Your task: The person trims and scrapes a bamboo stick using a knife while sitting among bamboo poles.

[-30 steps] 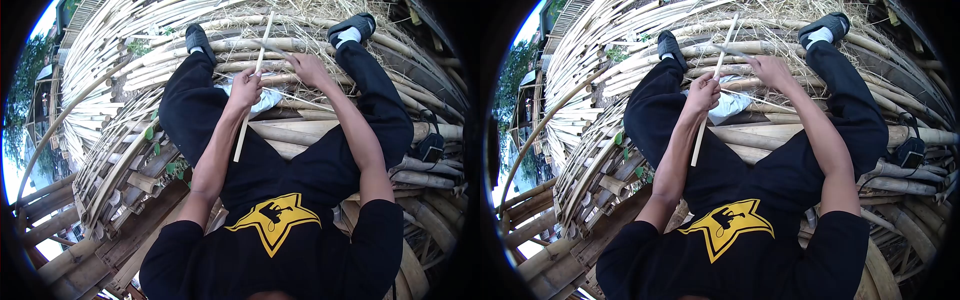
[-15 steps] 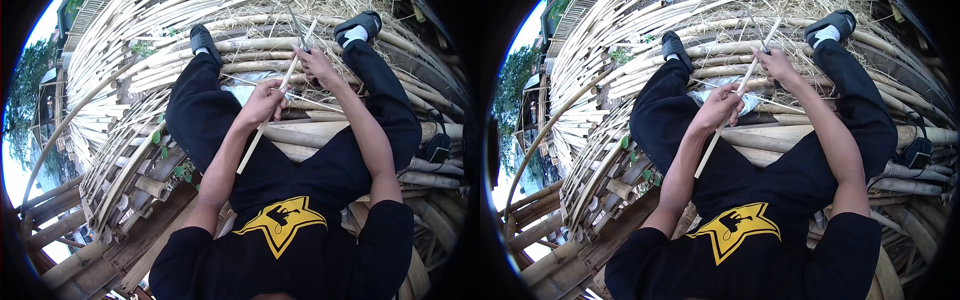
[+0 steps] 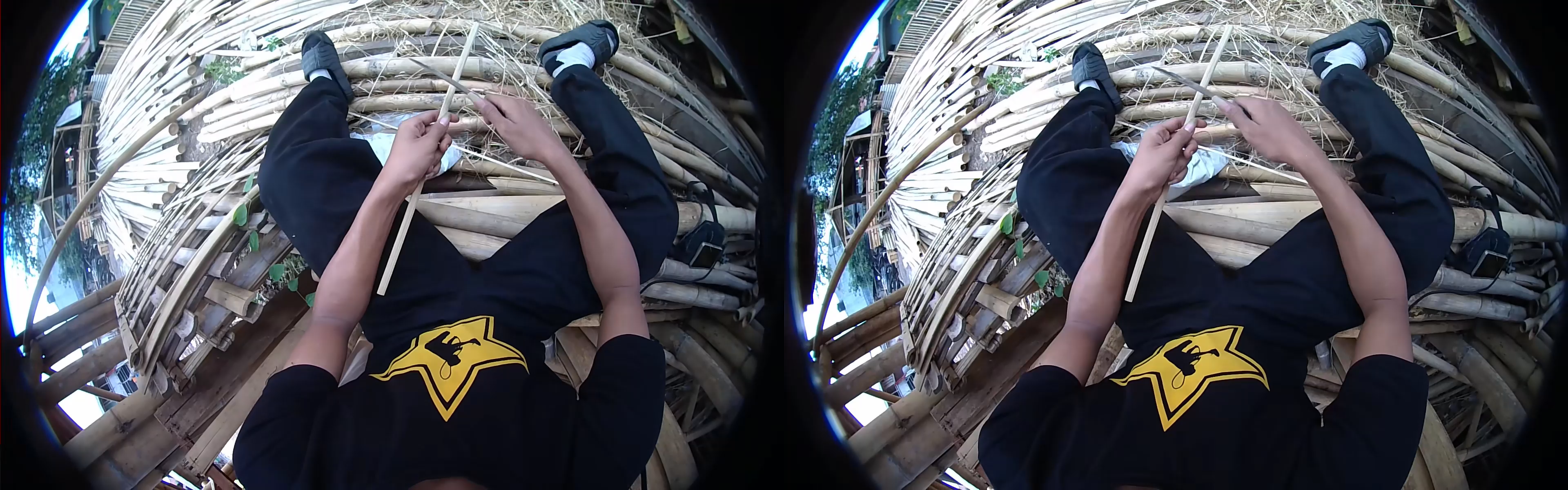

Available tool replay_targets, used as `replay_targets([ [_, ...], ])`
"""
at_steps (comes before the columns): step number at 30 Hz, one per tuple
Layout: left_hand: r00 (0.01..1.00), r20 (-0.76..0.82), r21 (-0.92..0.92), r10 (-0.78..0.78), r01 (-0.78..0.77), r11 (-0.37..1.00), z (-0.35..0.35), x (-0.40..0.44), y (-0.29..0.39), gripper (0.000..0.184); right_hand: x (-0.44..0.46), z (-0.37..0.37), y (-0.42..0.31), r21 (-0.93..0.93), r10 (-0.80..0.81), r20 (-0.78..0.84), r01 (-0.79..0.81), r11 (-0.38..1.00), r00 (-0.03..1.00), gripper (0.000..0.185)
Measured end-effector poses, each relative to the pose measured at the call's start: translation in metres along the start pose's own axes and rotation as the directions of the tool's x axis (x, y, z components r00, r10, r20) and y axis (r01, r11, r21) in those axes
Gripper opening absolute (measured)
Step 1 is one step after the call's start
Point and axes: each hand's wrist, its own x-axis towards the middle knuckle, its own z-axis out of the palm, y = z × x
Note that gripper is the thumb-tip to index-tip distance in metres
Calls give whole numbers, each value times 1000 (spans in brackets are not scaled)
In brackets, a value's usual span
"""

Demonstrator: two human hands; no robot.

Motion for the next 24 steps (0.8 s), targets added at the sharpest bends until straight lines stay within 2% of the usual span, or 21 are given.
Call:
replay_targets([
  [2, 1000, 4, -26, 17, -17, 1000, -4, 2, -1, 21, -12, -1, -21, -51, -70, 149, 78, 996, 986, 50],
  [3, 999, 10, -50, 33, -33, 998, -4, 3, -1, 19, -12, 1, -20, -50, -70, 150, 78, 996, 986, 50],
  [5, 999, 17, -62, 32, -31, 998, -4, 2, 0, 15, -12, 7, -16, -124, 54, 292, -18, 992, 955, 50],
  [7, 1000, -7, -77, 22, -23, 997, -5, 0, -1, 14, -12, 10, -13, -113, 49, 295, -16, 994, 954, 51],
  [9, 999, -25, -53, 24, -25, 998, -6, 1, -1, 14, -13, 14, -9, -105, -97, 218, 122, 987, 971, 50],
  [12, 998, -59, -4, 26, -27, 1000, -6, 1, -7, 15, -9, 18, 0, -211, -63, 201, 106, 972, 978, 49],
  [16, 995, -103, 12, 20, -19, 1000, -9, 3, -6, 17, 1, 19, 5, -239, -101, 159, 137, 961, 982, 49],
  [19, 995, -96, -43, 1, -6, 999, -11, 4, -1, 18, 11, 24, 18, -217, -86, 155, 119, 969, 984, 50],
  [21, 995, -102, -17, -4, 2, 1000, -13, 5, 0, 23, 18, 24, 27, -246, -79, 102, 103, 964, 992, 53],
  [22, 997, -75, -23, -9, 7, 1000, -16, 1, 1, 22, 26, 16, 37, -366, 20, 80, 11, 931, 997, 55],
  [24, 999, -34, -40, -9, 8, 999, -16, -19, 3, 23, 46, -29, 119, -336, 212, -234, -284, 898, 949, 59],
])
